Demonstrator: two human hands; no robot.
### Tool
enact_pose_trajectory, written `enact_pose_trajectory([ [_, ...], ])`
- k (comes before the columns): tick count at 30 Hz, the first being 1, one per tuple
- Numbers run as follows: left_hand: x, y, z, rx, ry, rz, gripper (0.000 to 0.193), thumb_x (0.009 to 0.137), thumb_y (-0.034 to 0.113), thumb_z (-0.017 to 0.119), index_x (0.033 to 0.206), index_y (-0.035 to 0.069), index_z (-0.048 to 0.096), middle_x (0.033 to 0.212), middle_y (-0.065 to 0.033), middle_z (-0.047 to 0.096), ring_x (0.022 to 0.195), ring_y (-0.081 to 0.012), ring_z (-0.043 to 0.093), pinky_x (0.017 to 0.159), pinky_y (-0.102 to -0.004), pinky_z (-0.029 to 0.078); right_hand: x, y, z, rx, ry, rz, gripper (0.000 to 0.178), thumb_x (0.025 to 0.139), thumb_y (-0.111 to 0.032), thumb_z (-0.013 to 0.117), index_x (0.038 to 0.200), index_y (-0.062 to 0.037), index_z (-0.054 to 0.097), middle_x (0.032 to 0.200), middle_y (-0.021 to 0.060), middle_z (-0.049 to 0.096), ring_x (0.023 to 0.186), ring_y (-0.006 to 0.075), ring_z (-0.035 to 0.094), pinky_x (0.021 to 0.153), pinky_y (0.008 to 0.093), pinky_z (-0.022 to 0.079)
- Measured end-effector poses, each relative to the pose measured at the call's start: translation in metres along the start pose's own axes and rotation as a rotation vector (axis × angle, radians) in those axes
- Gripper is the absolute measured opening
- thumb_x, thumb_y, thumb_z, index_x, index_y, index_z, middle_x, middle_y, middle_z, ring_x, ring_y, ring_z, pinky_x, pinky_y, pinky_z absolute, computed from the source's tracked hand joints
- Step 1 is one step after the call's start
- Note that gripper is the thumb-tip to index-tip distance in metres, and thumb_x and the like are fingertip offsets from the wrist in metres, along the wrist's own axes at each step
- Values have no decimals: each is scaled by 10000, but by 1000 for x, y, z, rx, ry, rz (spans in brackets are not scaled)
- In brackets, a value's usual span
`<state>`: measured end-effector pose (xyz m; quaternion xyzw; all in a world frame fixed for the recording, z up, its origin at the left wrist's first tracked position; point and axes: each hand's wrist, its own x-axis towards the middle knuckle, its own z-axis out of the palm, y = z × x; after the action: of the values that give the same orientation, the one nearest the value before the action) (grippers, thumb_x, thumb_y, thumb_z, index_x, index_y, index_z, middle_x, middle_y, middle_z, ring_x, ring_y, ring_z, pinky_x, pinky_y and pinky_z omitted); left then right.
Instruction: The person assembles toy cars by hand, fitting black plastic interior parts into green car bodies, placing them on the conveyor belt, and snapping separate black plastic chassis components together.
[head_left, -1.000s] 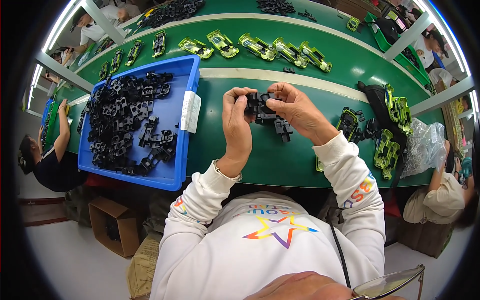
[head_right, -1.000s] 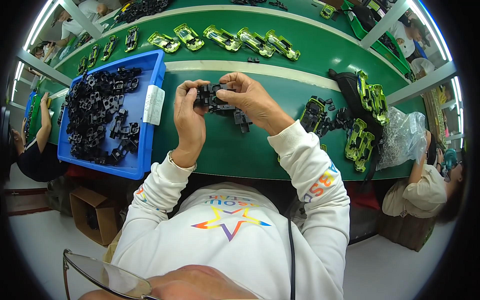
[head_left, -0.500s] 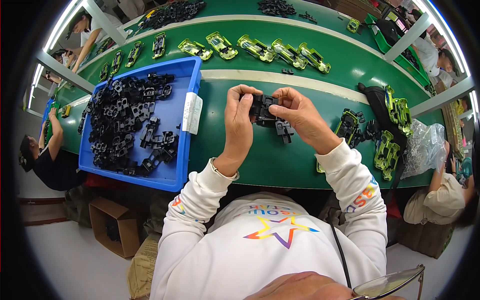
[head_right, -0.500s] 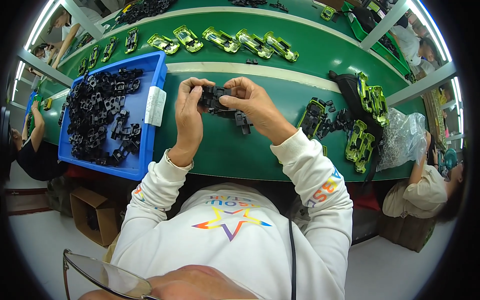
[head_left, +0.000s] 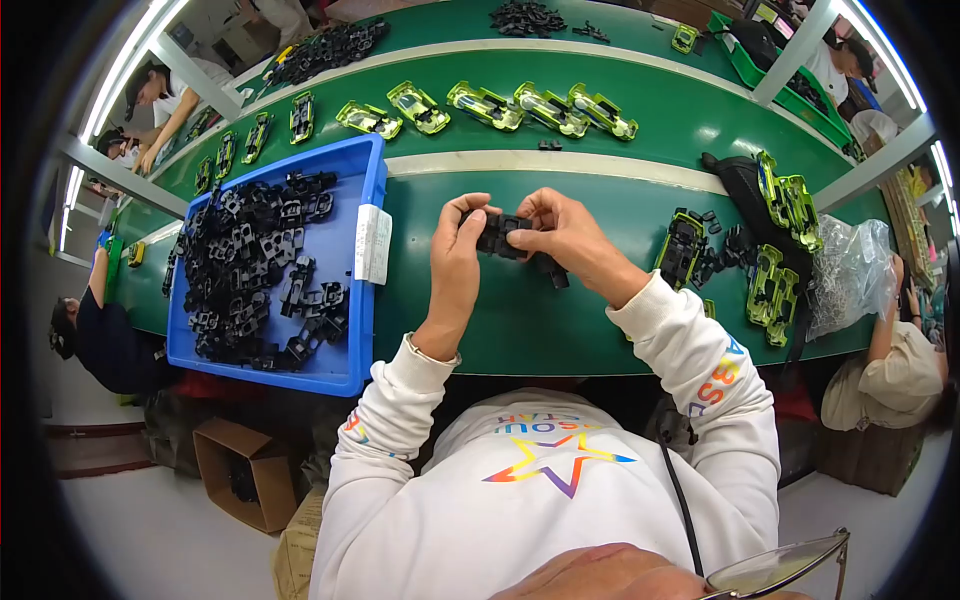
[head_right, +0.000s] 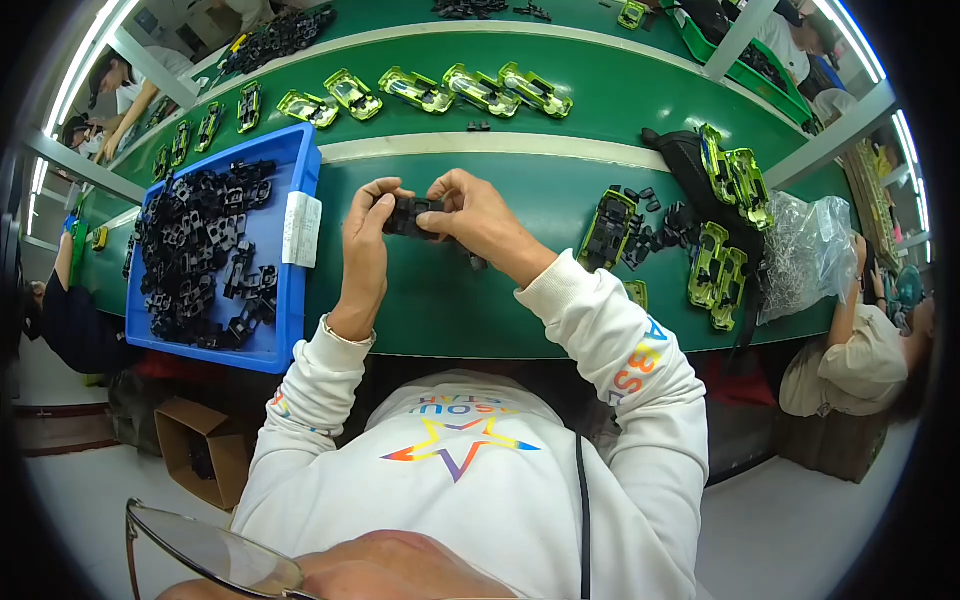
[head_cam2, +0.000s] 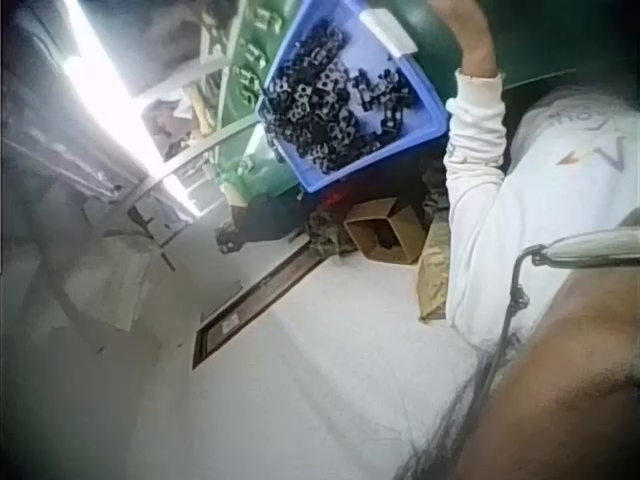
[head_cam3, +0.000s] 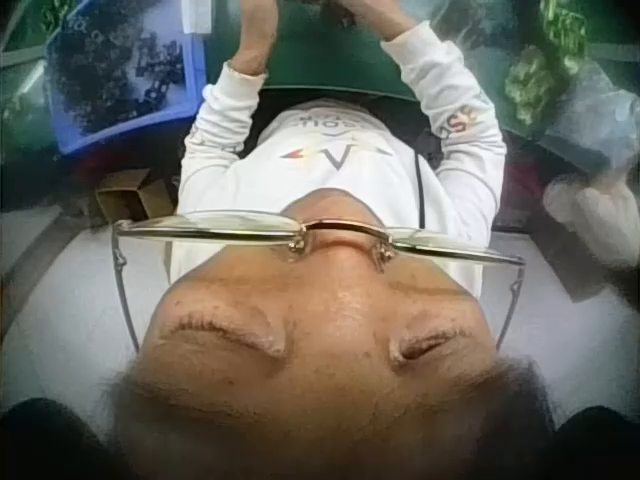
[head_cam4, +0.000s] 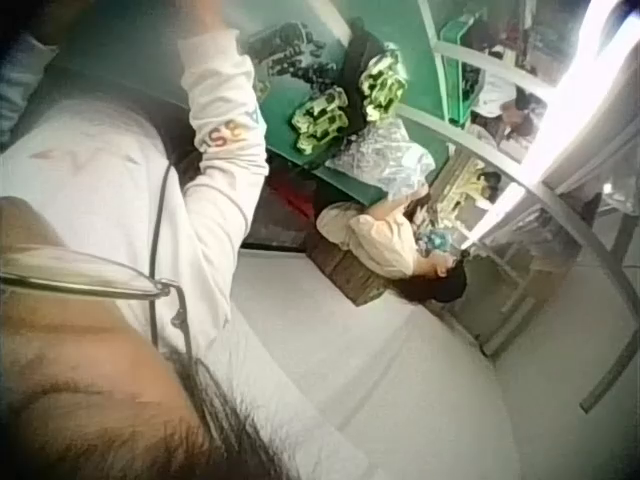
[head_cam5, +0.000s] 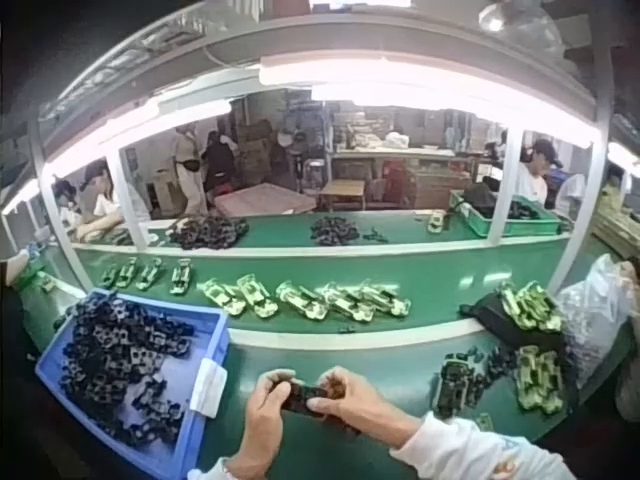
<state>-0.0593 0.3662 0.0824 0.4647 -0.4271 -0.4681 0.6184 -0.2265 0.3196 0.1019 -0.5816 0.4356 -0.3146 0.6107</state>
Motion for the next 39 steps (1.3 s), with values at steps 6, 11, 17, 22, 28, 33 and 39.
enact_pose_trajectory([
  [6,6,-28,-5,162,-56,20,269,980,140,495,1165,0,632,1026,-85,654,960,-161,588,905,-291,448,-16,3,-31,-249,-32,-79,331,839,-177,744,1101,-5,638,962,115,698,832,193,659,728,318,518],
  [11,4,-48,-22,584,-13,224,312,974,165,524,1231,2,590,1219,-133,597,1172,-262,526,1061,-353,356,-39,-3,-115,-305,155,-309,264,887,-126,695,1125,-19,655,1046,68,692,907,152,649,848,290,513],
  [17,-13,19,-35,559,-47,160,395,1004,206,535,1342,2,516,1329,-134,563,1255,-225,508,1092,-353,340,-84,39,-250,-879,612,-16,288,827,-147,704,1103,-65,682,1015,102,706,878,267,665,818,364,525],
  [22,-7,91,-112,718,115,130,324,969,186,606,1222,-16,626,1112,-107,685,1018,-166,635,914,-291,478,-68,60,-255,-1391,419,-254,394,788,-171,732,1173,-112,671,1065,124,678,987,342,623,875,444,493],
  [28,13,82,-270,1232,177,-130,478,853,297,715,1238,34,611,1086,-172,687,967,-286,668,857,-346,511,-60,72,-273,-1065,345,-89,370,758,7,698,1122,-23,639,984,122,603,899,261,614,826,336,494],
  [33,5,94,-257,1317,-87,-135,592,815,336,743,1299,48,561,1201,-147,600,1113,-297,601,931,-364,485,-50,68,-279,-1031,341,-53,383,790,1,699,1164,-27,625,866,36,555,786,152,522,749,273,451],
  [39,85,61,-240,1489,-22,242,495,811,285,718,1227,58,573,1112,-123,608,1038,-322,623,853,-422,517,-39,17,-237,-740,495,-61,355,890,-71,687,1237,-41,618,859,-24,560,721,60,490,636,205,421],
])
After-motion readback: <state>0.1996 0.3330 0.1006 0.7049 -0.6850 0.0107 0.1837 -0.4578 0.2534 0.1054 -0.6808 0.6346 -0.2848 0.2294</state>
